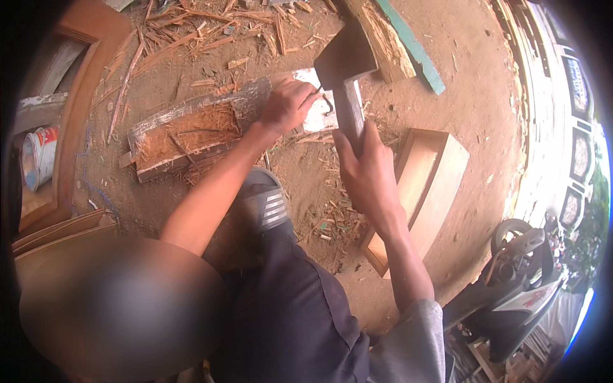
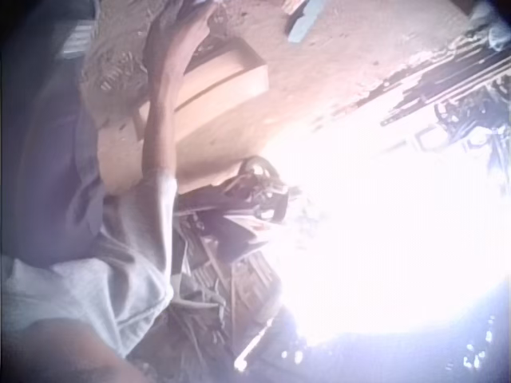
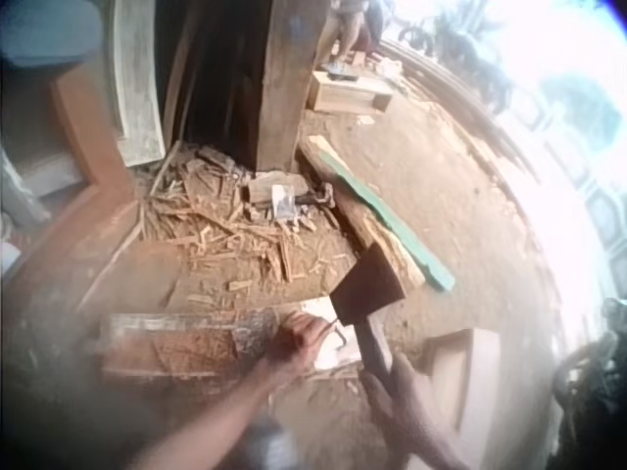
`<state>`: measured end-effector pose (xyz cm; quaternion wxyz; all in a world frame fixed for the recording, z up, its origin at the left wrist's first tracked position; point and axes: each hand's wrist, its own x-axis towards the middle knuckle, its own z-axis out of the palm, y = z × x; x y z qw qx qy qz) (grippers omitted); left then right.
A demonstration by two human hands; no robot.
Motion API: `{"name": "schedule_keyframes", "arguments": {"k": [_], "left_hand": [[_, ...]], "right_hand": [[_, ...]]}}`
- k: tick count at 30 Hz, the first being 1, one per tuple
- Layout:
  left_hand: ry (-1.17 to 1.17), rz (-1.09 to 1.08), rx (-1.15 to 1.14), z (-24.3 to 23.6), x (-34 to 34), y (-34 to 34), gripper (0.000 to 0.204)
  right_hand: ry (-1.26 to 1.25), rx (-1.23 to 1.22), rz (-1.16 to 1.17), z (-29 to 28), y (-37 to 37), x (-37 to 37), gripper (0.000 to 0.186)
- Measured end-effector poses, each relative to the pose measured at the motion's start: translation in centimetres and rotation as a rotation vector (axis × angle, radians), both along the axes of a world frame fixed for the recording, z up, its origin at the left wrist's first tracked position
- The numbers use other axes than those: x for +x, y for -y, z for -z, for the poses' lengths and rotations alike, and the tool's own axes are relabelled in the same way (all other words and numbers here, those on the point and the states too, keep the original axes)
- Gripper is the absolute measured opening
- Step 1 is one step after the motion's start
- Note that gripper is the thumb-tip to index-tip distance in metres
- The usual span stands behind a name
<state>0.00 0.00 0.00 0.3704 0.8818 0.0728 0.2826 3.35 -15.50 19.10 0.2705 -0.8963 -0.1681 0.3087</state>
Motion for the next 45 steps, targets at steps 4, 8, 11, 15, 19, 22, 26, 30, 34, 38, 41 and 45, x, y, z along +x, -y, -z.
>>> {"name": "schedule_keyframes", "arguments": {"k": [4, 8, 11, 15, 19, 22, 26, 30, 34, 38, 41, 45], "left_hand": [[0.082, -0.008, 0.072, -0.6, 1.7, -2.7, 0.014], [0.042, -0.007, 0.025, -0.6, 0.8, -0.7, 0.015], [0.029, 0.021, 0.026, 0.1, 0.9, -0.5, 0.016], [0.065, 0.000, 0.027, -0.4, 0.4, -0.6, 0.016], [0.035, 0.008, -0.017, -0.5, 0.5, -0.7, 0.015], [0.070, -0.018, 0.006, -0.2, 0.5, -0.5, 0.016], [0.062, 0.002, 0.048, 0.1, 0.8, -0.6, 0.015], [0.064, -0.025, 0.075, -0.1, 0.3, -0.7, 0.010], [0.077, -0.017, 0.071, -0.6, 0.7, -0.2, 0.011], [0.068, -0.004, 0.082, 0.0, 0.9, -0.3, 0.013], [-0.012, 0.015, 0.049, -0.2, 0.3, -0.6, 0.014], [0.042, 0.045, 0.031, -0.7, -0.1, -1.8, 0.016]], "right_hand": [[0.115, 0.347, 0.121, -2.5, -2.4, -0.2, 0.026], [0.179, 0.301, 0.126, -1.1, -1.2, -1.3, 0.026], [0.152, 0.082, -0.043, 3.5, 1.1, -0.5, 0.036], [-0.038, 0.201, 0.137, 0.3, 0.0, 0.3, 0.032], [-0.008, 0.580, 0.280, -3.5, -1.9, -0.9, 0.019], [0.163, 0.294, 0.134, 0.3, -0.8, -1.3, 0.027], [0.131, 0.089, -0.003, 2.5, 0.4, 0.1, 0.034], [0.008, 0.378, 0.185, -2.1, -1.7, -0.2, 0.030], [0.208, 0.448, 0.138, -0.1, -0.2, -1.1, 0.027], [0.037, 0.078, 0.074, 4.1, 2.0, -0.4, 0.030], [-0.112, 0.237, 0.247, 1.4, 0.7, -0.2, 0.026], [-0.110, 0.359, 0.300, 0.1, 1.0, -0.3, 0.025]]}}
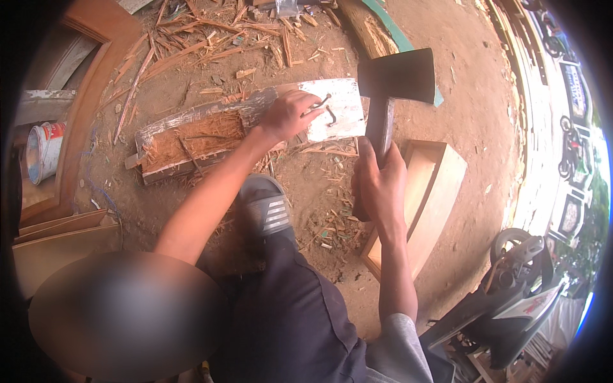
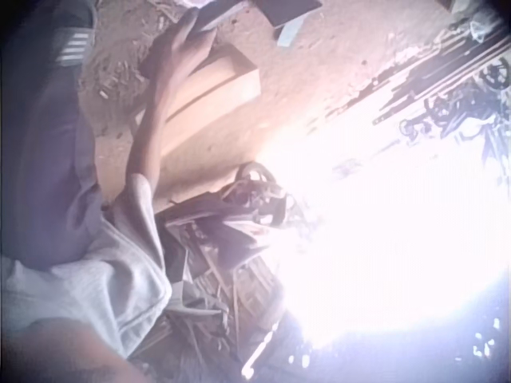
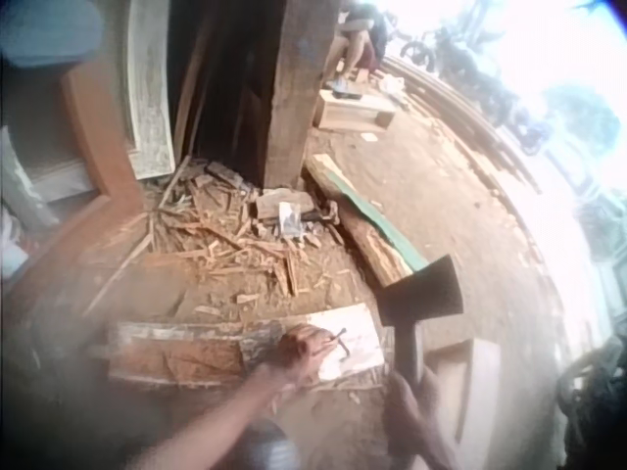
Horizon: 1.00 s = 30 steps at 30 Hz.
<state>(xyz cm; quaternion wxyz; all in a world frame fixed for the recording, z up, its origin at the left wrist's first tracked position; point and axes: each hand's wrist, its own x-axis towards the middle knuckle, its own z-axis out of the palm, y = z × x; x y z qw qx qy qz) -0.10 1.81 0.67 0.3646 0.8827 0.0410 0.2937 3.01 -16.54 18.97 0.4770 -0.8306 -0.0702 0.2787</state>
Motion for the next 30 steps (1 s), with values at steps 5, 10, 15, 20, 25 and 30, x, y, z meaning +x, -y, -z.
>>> {"name": "schedule_keyframes", "arguments": {"k": [5, 10, 15, 20, 25, 30], "left_hand": [[-0.440, 0.298, 0.363, -2.7, -2.6, -9.3, 0.041], [-1.114, 0.448, 0.707, -9.4, -11.3, -18.5, 0.083], [-1.468, 0.287, 0.464, -12.3, -24.1, -21.6, 0.136], [-1.262, 0.175, 0.477, -7.8, -28.1, -20.6, 0.147], [-1.305, 0.159, 0.437, -8.2, -28.0, -20.5, 0.149], [-1.320, 0.142, 0.404, -8.2, -27.8, -20.5, 0.149]], "right_hand": [[0.033, -0.056, -0.095, 1.0, 0.1, -0.4, 0.024], [0.137, 0.133, -0.018, -2.1, -1.6, 0.3, 0.025], [0.283, 0.110, -0.051, -0.6, -2.3, -1.5, 0.027], [-0.079, -0.341, -0.246, 2.9, -1.3, -1.6, 0.040], [-0.145, -0.131, -0.139, 2.1, -0.6, -4.2, 0.028], [0.014, 0.010, -0.012, -2.2, -0.2, -2.4, 0.029]]}}
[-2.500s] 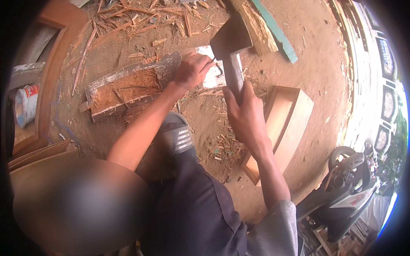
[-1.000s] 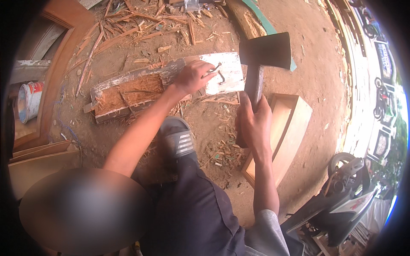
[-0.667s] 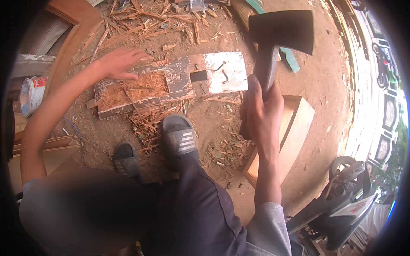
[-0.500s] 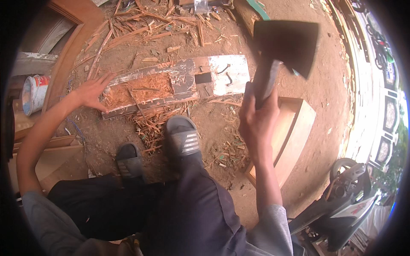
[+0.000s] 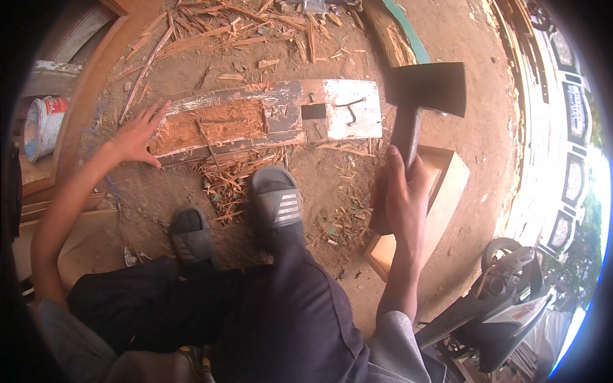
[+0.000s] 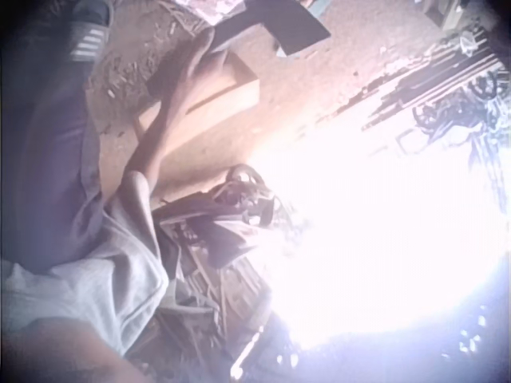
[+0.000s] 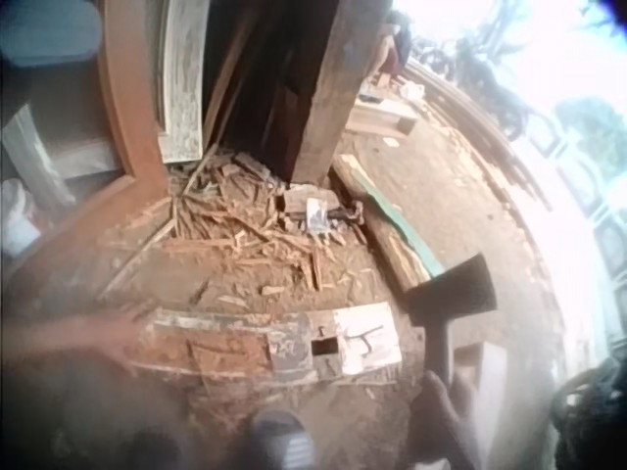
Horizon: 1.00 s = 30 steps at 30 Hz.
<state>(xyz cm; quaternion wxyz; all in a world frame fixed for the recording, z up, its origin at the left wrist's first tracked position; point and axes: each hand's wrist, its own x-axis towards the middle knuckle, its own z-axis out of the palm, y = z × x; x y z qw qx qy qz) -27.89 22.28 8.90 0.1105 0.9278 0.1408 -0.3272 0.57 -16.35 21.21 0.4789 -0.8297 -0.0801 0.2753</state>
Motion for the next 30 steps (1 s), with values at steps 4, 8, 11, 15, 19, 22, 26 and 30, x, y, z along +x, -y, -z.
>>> {"name": "schedule_keyframes", "arguments": {"k": [4, 8, 11, 15, 19, 22, 26, 30], "left_hand": [[0.039, 0.004, -0.011, 0.3, -0.3, -0.4, 0.150], [0.032, 0.007, -0.008, 0.6, -0.3, -0.5, 0.152], [0.049, 0.022, -0.021, 1.4, 0.5, -0.3, 0.153], [-0.033, -0.004, -0.001, 0.5, 0.3, -0.3, 0.154], [0.022, -0.008, -0.031, 0.7, -0.1, -0.5, 0.153], [0.033, -0.003, -0.037, 0.7, 0.1, -0.5, 0.153], [0.071, 0.022, -0.055, 0.8, 0.9, -0.4, 0.152], [0.040, -0.012, -0.062, 0.5, 0.7, -0.8, 0.153]], "right_hand": [[0.173, 0.078, 0.177, -3.0, -0.7, 1.7, 0.029], [0.176, 0.023, -0.011, 1.4, 0.0, 2.8, 0.029], [-0.005, -0.197, -0.062, 5.9, 1.2, 2.6, 0.027], [-0.046, -0.059, 0.001, 3.5, 0.6, 2.4, 0.030], [0.068, 0.118, 0.125, 1.2, 0.3, 2.1, 0.032], [0.189, 0.250, 0.121, 2.5, -0.4, 1.7, 0.028], [-0.060, -0.079, -0.022, 8.4, 1.6, 1.5, 0.028], [-0.084, -0.045, 0.035, 6.1, 1.3, 1.9, 0.030]]}}
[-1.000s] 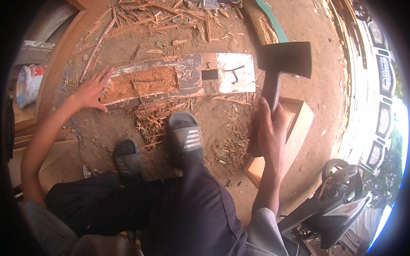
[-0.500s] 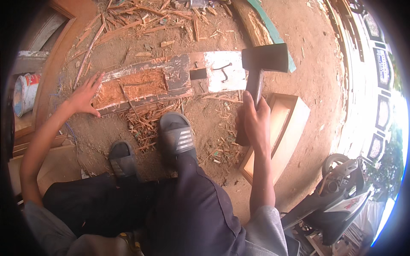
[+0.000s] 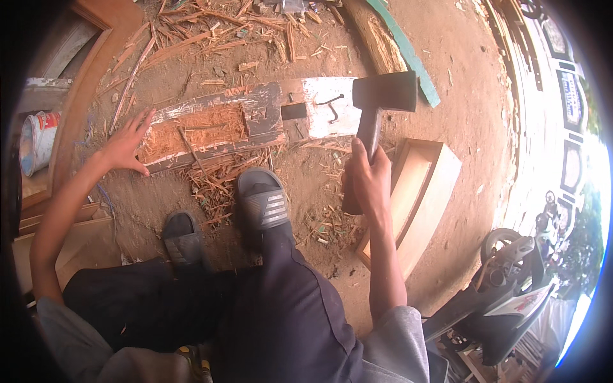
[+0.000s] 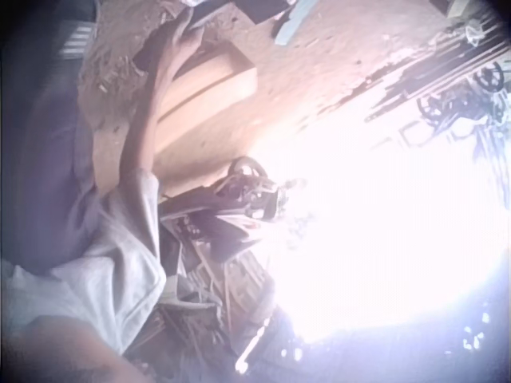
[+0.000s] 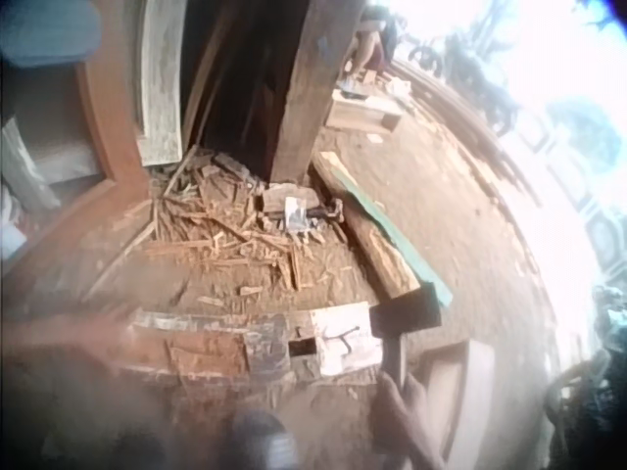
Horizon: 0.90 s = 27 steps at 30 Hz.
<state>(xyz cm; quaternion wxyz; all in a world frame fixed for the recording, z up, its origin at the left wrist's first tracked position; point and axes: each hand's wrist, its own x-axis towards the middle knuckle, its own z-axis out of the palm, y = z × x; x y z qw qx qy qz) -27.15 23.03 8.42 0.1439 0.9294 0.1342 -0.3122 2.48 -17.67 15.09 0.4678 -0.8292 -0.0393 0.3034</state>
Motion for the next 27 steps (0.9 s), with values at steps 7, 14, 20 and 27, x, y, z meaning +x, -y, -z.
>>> {"name": "schedule_keyframes", "arguments": {"k": [7, 14, 20, 27], "left_hand": [[0.020, 0.024, 0.019, 0.6, -1.3, -0.3, 0.154], [-0.055, 0.003, 0.019, -0.5, -0.4, 0.1, 0.154], [-0.089, -0.004, 0.006, -0.2, -0.3, 0.0, 0.155], [0.011, 0.040, 0.030, 0.7, -0.3, -0.5, 0.155]], "right_hand": [[0.331, 0.373, 0.164, -4.5, -3.0, -0.5, 0.026], [0.039, -0.084, -0.097, -1.0, -0.7, 0.4, 0.024], [0.281, 0.343, 0.220, -6.5, -3.0, -0.3, 0.026], [0.087, -0.022, -0.089, 2.2, 0.0, 0.0, 0.024]]}}
